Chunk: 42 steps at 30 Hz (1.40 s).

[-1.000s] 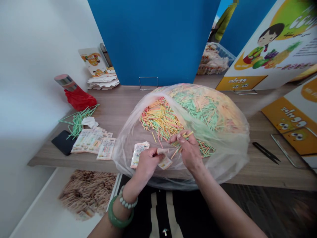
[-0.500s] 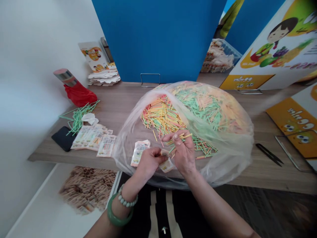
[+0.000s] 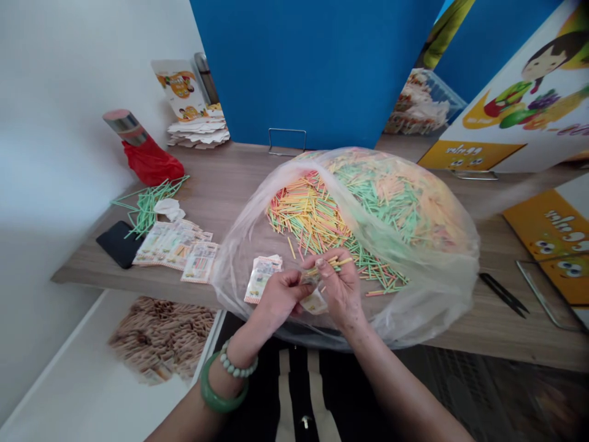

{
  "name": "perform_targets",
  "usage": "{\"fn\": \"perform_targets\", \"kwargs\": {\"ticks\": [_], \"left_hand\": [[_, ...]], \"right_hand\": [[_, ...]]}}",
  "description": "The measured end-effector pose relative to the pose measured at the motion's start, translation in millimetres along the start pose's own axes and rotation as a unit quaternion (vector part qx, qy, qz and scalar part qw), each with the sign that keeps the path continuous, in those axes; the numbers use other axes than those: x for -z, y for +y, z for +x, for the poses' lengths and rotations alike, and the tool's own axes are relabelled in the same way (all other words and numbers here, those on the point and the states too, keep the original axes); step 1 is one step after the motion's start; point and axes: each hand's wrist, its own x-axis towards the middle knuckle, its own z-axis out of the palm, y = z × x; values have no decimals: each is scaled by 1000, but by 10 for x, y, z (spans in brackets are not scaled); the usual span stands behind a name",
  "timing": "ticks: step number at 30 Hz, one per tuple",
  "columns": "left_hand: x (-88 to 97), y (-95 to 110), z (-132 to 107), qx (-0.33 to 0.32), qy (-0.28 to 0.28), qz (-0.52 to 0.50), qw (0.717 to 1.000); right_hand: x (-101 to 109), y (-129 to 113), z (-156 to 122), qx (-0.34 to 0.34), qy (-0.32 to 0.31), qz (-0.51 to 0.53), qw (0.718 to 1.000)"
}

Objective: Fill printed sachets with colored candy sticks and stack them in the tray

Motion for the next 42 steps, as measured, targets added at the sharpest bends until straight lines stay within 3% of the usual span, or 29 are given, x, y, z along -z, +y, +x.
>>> {"fn": "perform_targets", "kwargs": {"ticks": [5, 11, 15, 20, 24, 27, 30, 34, 37, 40, 42], "left_hand": [[27, 15, -39, 5, -18, -35, 999], [56, 19, -54, 8, -2, -22, 1000], [64, 20, -74, 17, 0, -31, 999], [52, -33, -22, 6, -49, -41, 998], [22, -54, 57, -33, -48, 28, 998], [-17, 18, 79, -117, 1, 101, 988], [-80, 99, 128, -194, 19, 124, 973], [-208, 96, 322, -141, -42, -24, 989], [-295, 73, 483, -102, -52, -163, 980], [-339, 93, 578, -102, -66, -213, 969], [-349, 117, 611, -100, -65, -228, 966]], "right_hand": [[40, 37, 29, -95, 11, 107, 990], [48, 18, 66, -87, 8, 126, 988], [86, 21, 83, -93, -59, 86, 990], [126, 48, 105, -128, -111, 6, 986], [174, 54, 148, -109, -98, -30, 989], [215, 54, 189, -99, -97, -80, 987], [234, 61, 226, -112, -85, -39, 989], [277, 73, 318, -120, -54, 55, 990], [368, 63, 424, -121, -75, 32, 989], [482, 47, 522, -91, -94, 30, 991], [545, 38, 570, -53, -69, 60, 994]]}}
